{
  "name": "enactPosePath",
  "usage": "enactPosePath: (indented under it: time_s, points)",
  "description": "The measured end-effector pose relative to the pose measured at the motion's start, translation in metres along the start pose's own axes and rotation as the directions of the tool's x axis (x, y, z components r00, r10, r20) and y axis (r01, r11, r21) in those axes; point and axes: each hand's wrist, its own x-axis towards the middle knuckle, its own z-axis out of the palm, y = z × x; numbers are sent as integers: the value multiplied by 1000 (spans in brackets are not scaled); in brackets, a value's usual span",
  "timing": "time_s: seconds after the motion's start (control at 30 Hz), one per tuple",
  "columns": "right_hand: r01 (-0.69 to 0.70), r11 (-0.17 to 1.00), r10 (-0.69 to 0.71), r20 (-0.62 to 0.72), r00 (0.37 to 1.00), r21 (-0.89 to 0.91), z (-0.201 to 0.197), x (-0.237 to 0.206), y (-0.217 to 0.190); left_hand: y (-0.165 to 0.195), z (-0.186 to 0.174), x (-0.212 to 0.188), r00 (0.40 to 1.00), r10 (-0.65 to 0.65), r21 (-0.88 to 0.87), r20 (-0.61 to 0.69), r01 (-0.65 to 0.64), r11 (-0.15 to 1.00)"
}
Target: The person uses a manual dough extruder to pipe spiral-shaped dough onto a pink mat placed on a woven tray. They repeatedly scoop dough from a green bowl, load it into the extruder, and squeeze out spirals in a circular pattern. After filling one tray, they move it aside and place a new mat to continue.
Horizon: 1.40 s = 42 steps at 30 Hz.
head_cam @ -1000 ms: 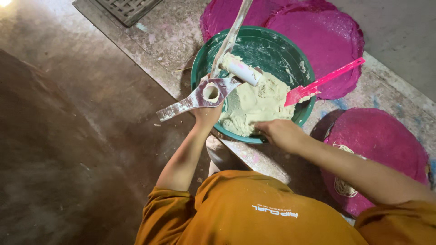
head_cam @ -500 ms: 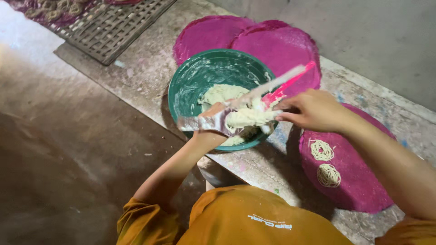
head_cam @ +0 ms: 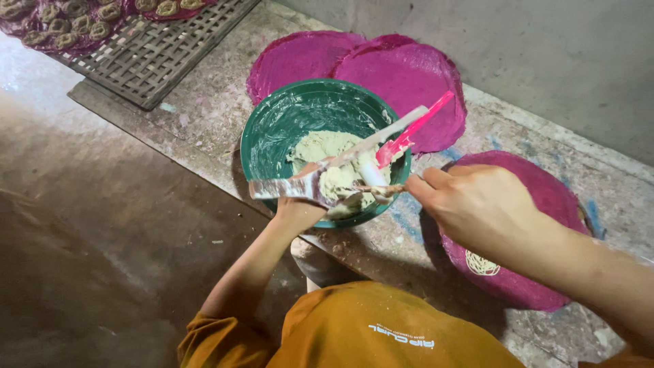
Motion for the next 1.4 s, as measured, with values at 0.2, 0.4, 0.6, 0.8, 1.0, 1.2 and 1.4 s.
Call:
enactPosePath:
  time_s: [0.2, 0.4, 0.6, 0.8, 1.0, 1.2, 1.4]
  points:
    - [85, 992, -88, -35, 995, -89, 17, 39, -45, 16, 20, -2, 998, -63, 6, 1, 63, 998]
    - [-95, 995, 97, -52, 994, 23, -11, -19, -7, -19, 16, -10, 980, -198, -76, 8, 198, 977]
    - [123, 992, -118, -115, 986, 39, -10, 7, 10, -17, 31, 5, 969, -39, -358, 245, 128, 925]
    - [166, 977, -172, -34, 984, -136, 10, 31, -37, -2, 44, -4, 994, -20, 110, 105, 8, 994]
    - [-265, 911, 322, -141, 936, 317, 10, -14, -5, -8, 12, 12, 975, -112, -8, -191, 113, 994]
    - [-19, 607, 412, -294, 862, 795, 111, 27, -56, 12, 0, 19, 882, 69, 72, -466, -40, 997]
    - [-253, 226, 347, 165, 923, 941, 145, 8, -38, 1, -16, 22, 904, 104, 184, -415, -28, 983]
